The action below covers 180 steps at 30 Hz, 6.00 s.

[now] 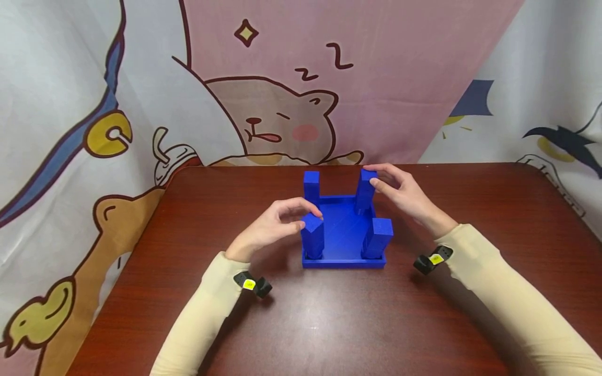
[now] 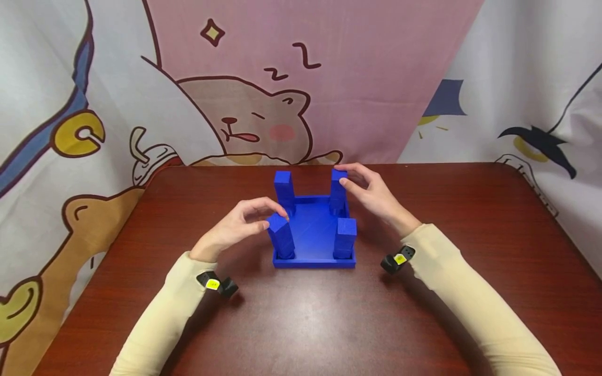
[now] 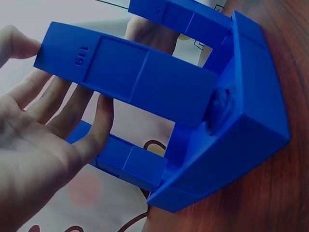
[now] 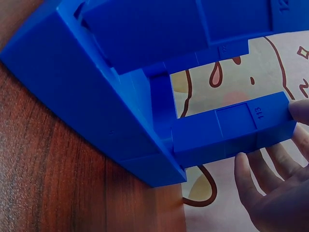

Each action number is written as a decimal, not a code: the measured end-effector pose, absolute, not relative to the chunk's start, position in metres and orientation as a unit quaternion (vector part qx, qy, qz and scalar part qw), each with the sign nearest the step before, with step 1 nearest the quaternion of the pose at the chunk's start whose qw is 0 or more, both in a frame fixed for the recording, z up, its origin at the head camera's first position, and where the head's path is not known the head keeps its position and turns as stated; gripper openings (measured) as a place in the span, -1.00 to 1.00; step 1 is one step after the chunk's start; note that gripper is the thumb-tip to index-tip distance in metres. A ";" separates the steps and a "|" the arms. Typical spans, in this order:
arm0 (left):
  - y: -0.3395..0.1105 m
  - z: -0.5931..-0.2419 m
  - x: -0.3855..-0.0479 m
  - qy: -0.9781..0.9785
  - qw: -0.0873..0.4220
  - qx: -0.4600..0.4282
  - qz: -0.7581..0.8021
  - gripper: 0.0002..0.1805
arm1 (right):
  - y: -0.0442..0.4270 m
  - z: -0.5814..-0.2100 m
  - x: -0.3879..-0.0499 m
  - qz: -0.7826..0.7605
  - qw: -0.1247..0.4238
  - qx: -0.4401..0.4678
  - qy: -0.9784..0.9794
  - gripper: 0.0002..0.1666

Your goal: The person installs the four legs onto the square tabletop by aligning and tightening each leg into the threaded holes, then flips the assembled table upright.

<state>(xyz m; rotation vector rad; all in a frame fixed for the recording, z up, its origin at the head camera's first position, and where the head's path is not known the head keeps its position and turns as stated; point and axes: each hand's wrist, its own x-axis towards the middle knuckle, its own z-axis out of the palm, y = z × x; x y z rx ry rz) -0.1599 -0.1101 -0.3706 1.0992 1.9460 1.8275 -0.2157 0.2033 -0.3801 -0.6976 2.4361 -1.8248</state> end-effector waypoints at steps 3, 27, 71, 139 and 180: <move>-0.110 -0.373 -0.162 0.669 0.128 0.388 0.620 -0.72 | 0.203 -0.380 -0.216 -0.582 0.011 -0.221 0.782 -0.54; -0.106 -0.356 -0.142 0.762 0.049 0.294 0.575 -0.60 | 0.203 -0.380 -0.215 -0.583 0.013 -0.215 0.783 -0.54; -0.098 -0.354 -0.132 0.786 0.041 0.274 0.552 -0.64 | 0.203 -0.380 -0.215 -0.579 0.011 -0.213 0.787 -0.54; -0.098 -0.354 -0.123 0.787 0.044 0.244 0.565 -0.65 | 0.203 -0.380 -0.214 -0.581 0.005 -0.219 0.784 -0.54; -0.097 -0.357 -0.120 0.816 -0.028 0.288 0.500 -0.55 | 0.201 -0.379 -0.212 -0.598 0.001 -0.218 0.772 -0.55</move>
